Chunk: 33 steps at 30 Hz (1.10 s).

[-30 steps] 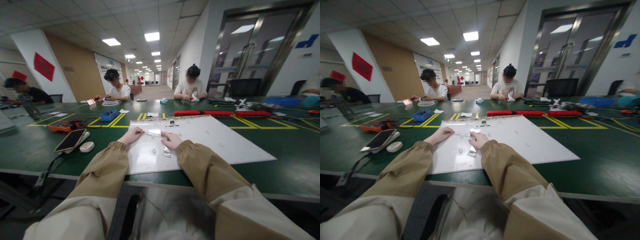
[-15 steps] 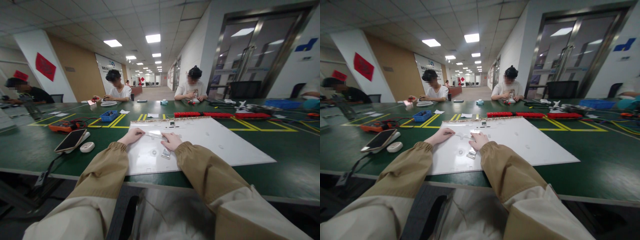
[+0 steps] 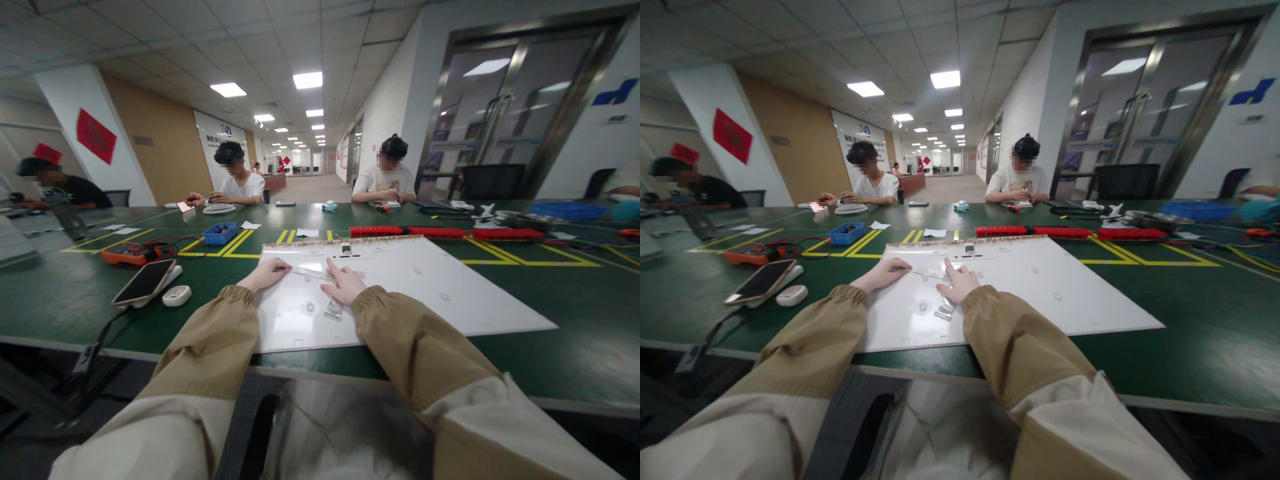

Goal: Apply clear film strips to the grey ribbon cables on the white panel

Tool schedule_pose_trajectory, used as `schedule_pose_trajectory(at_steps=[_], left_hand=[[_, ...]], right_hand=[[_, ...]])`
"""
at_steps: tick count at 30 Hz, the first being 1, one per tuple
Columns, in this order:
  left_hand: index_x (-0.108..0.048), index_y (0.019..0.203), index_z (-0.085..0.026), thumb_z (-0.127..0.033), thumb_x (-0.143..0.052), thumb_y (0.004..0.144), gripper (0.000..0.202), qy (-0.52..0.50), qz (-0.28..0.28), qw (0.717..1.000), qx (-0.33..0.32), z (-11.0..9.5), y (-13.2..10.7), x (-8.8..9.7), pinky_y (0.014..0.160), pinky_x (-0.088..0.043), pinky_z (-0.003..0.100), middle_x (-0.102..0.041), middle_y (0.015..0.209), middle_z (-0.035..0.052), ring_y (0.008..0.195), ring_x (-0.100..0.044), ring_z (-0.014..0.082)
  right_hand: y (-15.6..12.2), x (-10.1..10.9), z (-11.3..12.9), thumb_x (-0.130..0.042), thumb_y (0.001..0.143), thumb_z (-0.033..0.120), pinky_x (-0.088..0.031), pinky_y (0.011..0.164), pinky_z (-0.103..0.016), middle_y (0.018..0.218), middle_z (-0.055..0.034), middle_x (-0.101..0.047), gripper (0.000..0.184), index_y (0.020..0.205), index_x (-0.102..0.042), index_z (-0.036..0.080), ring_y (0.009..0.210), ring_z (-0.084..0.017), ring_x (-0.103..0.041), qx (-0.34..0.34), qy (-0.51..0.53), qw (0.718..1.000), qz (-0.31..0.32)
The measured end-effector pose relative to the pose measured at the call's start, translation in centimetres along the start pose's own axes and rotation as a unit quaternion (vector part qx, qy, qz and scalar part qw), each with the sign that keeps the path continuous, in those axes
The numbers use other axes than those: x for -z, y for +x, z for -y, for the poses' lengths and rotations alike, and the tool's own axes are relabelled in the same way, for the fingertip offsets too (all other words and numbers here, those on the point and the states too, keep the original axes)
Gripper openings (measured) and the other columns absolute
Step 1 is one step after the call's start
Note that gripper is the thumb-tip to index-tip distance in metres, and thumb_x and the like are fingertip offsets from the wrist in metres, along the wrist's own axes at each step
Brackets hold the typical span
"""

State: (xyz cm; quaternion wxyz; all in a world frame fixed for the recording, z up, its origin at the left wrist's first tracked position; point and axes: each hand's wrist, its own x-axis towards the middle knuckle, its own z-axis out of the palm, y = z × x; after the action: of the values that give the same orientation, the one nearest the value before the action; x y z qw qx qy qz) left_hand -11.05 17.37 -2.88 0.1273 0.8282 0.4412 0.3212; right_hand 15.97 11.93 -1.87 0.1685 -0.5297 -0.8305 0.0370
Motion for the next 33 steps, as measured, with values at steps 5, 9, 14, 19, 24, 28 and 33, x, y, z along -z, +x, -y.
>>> schedule_pose_trajectory(at_steps=[5, 9, 14, 19, 24, 28, 33], left_hand=[[-0.071, 0.092, -0.015, -0.031, -0.053, 0.079, 0.027, 0.005, 0.001, 1.000, -0.001, 0.09, 0.00, -0.01, 0.093, -0.047, 0.036, -0.069, 0.100, 0.0099, 0.094, -0.063, 0.0229], [-0.071, 0.093, -0.015, -0.031, -0.052, 0.080, 0.029, 0.008, 0.003, 1.000, -0.002, 0.19, 0.04, -0.05, 0.093, -0.047, 0.036, -0.068, 0.102, 0.0105, 0.095, -0.063, 0.0228], [-0.071, 0.095, -0.015, -0.031, -0.051, 0.080, 0.029, 0.011, 0.002, 1.000, 0.003, 0.29, 0.07, -0.11, 0.093, -0.046, 0.035, -0.068, 0.103, 0.0102, 0.096, -0.062, 0.0223], [-0.071, 0.095, -0.016, -0.030, -0.052, 0.080, 0.028, 0.013, 0.003, 1.000, 0.009, 0.21, 0.05, -0.05, 0.092, -0.047, 0.034, -0.068, 0.103, 0.0094, 0.095, -0.063, 0.0218], [-0.071, 0.095, -0.015, -0.031, -0.052, 0.080, 0.029, 0.011, 0.004, 1.000, 0.008, 0.12, -0.03, 0.01, 0.091, -0.047, 0.033, -0.068, 0.103, 0.0098, 0.095, -0.063, 0.0216], [-0.071, 0.094, -0.016, -0.031, -0.052, 0.080, 0.028, 0.011, 0.004, 1.000, 0.007, 0.26, 0.01, -0.05, 0.091, -0.048, 0.033, -0.069, 0.102, 0.0093, 0.095, -0.063, 0.0214], [-0.071, 0.094, -0.016, -0.033, -0.053, 0.080, 0.028, 0.013, 0.001, 1.000, 0.005, 0.29, 0.07, -0.13, 0.091, -0.047, 0.033, -0.069, 0.101, 0.0094, 0.094, -0.063, 0.0215]], right_hand=[[-0.05, 0.11, -0.02, -0.052, 0.086, 0.039, -0.033, 0.096, -0.039, 0.132, -0.0128, -0.052, 0.082, 0.149, -0.007, 0.013, 0.119, -0.028, -0.043, -0.007, 0.025, 0.997, -0.074], [-0.04, 0.19, 0.14, -0.051, 0.087, 0.038, -0.019, 0.108, -0.043, 0.124, -0.0062, -0.060, 0.072, 0.147, -0.019, 0.018, 0.126, -0.025, -0.039, -0.012, 0.040, 0.998, -0.052], [0.26, -0.40, -0.26, -0.051, 0.087, 0.037, -0.019, 0.109, -0.042, 0.130, -0.0081, -0.055, 0.057, 0.138, -0.037, 0.017, 0.127, -0.022, -0.040, -0.014, 0.032, 0.996, -0.080], [0.45, -0.59, -0.52, -0.055, 0.085, 0.034, -0.021, 0.109, -0.042, 0.122, -0.0077, -0.061, 0.034, 0.114, -0.058, 0.017, 0.119, -0.022, -0.049, -0.029, 0.020, 0.998, -0.045], [0.33, 0.21, -0.69, -0.051, 0.085, 0.027, -0.033, 0.101, -0.039, 0.114, -0.0092, -0.065, 0.033, 0.114, -0.059, 0.014, 0.113, -0.025, -0.052, -0.097, 0.025, 0.989, -0.107], [0.30, 0.18, -0.81, -0.049, 0.086, 0.027, -0.033, 0.103, -0.036, 0.131, -0.0077, -0.055, 0.054, 0.137, -0.040, 0.013, 0.122, -0.023, -0.045, -0.034, 0.061, 0.990, -0.126], [0.55, -0.49, -0.70, -0.049, 0.086, 0.040, -0.025, 0.108, -0.040, 0.131, -0.0075, -0.055, 0.065, 0.143, -0.031, 0.014, 0.129, -0.026, -0.038, -0.047, 0.045, 0.998, -0.017]])
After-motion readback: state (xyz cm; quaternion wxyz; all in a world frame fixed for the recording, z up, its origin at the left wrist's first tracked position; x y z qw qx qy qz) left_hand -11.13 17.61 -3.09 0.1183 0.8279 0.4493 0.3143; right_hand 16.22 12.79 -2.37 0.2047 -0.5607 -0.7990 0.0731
